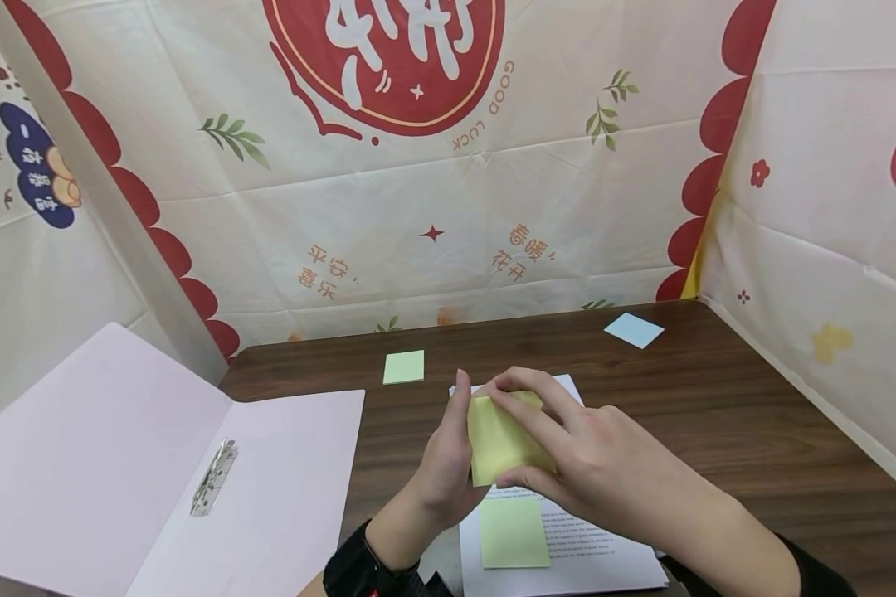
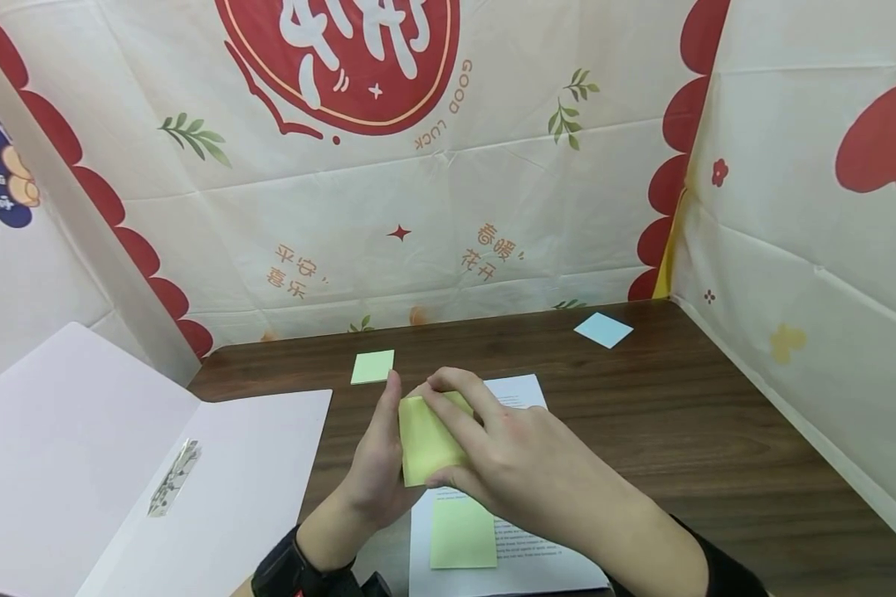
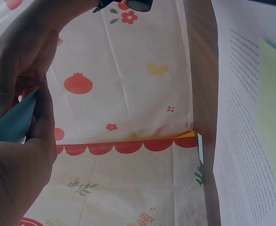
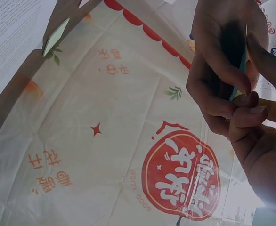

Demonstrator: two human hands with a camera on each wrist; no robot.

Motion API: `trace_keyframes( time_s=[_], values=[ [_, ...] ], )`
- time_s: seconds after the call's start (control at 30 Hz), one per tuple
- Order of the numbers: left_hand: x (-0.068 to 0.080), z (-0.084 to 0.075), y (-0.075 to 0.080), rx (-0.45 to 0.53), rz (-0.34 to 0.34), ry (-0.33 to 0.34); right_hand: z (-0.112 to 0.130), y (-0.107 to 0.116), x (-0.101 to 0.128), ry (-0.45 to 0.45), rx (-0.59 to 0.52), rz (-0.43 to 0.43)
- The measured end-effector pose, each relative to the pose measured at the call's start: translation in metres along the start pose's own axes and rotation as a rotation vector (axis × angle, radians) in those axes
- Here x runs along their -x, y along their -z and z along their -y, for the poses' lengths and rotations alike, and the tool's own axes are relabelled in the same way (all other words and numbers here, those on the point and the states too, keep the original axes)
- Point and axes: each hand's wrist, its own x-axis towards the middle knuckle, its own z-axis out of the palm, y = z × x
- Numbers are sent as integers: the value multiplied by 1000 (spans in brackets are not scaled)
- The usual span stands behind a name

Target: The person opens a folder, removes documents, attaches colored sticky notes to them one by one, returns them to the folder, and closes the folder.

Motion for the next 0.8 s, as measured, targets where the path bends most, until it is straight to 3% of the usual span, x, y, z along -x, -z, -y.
trace_keyframes(
  time_s=[0.17,0.33,0.43,0.57,0.7,0.8],
  values=[
    [-2,2,1,8,-15,43,-1,0,-7,111,-50,-168],
    [-6,4,5,-9,9,73,-4,3,-11,276,37,-280],
    [-8,4,10,21,39,77,-6,5,-10,354,75,-282],
    [-10,2,18,26,29,43,-8,8,-9,440,132,-266],
    [-10,-2,22,-112,-36,-11,-10,11,-6,467,204,-205],
    [-8,-8,23,-273,-26,-57,-12,12,-6,421,176,-194]
  ],
)
